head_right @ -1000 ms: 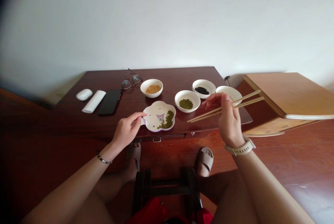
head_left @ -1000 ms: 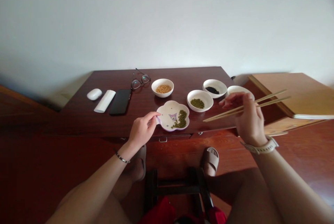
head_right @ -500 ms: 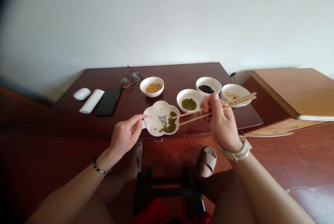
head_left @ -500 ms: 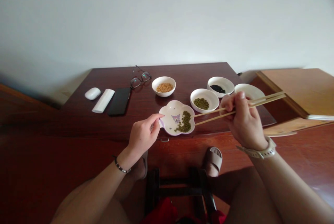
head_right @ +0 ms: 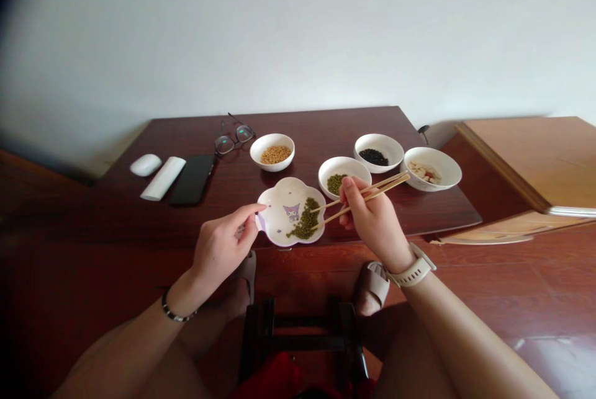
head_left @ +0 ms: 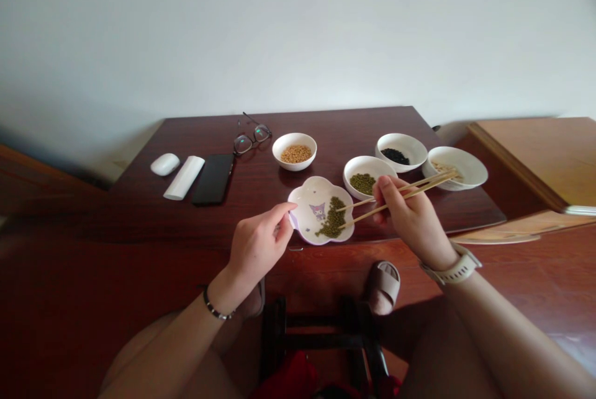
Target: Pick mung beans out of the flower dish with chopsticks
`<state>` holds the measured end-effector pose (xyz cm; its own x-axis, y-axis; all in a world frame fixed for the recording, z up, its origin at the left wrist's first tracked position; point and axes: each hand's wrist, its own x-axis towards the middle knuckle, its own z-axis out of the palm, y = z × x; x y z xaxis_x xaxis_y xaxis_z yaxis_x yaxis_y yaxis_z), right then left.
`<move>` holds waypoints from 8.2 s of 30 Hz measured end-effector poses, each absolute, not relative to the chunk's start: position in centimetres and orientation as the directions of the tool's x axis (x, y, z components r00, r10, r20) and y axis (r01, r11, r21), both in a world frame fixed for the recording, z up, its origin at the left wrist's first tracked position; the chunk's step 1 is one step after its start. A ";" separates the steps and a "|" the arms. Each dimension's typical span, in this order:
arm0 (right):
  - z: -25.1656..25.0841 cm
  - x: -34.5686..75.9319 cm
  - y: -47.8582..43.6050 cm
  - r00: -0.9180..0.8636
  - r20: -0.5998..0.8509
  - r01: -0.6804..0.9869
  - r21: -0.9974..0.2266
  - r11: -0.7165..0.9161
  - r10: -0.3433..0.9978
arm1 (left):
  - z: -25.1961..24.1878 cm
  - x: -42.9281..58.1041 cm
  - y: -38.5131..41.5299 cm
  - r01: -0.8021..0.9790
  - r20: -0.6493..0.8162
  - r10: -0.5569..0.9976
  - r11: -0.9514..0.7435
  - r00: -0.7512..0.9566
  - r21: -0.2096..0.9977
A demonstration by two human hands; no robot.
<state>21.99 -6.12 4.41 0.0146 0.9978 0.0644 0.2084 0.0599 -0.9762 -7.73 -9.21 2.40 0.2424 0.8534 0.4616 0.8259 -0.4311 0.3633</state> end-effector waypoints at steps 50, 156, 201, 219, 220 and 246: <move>5.1 24.7 -4.7 0.172 0.176 0.001 -0.984 0.179 0.969 | 1.9 -7.4 -8.4 0.808 0.495 0.837 -0.449 0.232 0.381; 6.9 26.6 -4.3 0.420 0.365 0.117 -0.930 0.349 0.831 | -0.6 -8.6 -5.6 0.780 0.672 0.740 -0.408 -0.022 0.474; 8.3 22.1 -6.6 0.279 0.273 -0.033 -0.956 0.293 0.921 | 0.4 -7.5 -5.7 0.750 0.679 0.734 -0.454 0.009 0.481; 4.2 20.3 -5.1 0.178 0.177 0.088 -0.983 0.163 0.968 | 0.6 -7.4 -6.6 0.752 0.648 0.760 -0.455 0.049 0.476; 4.1 20.2 -5.0 0.185 0.184 0.093 -0.981 0.170 0.965 | 0.6 -7.4 -6.6 0.752 0.647 0.761 -0.454 0.048 0.478; 3.9 19.3 -4.7 0.166 0.175 -0.005 -0.984 0.178 0.971 | 0.7 -8.0 -7.1 0.755 0.640 0.767 -0.443 0.041 0.483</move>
<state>19.34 -4.75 3.88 0.1662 0.9705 0.1745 -0.0052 0.1779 -0.9840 -7.98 -7.15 0.75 0.0410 0.7674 0.6398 0.7553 -0.4430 0.4829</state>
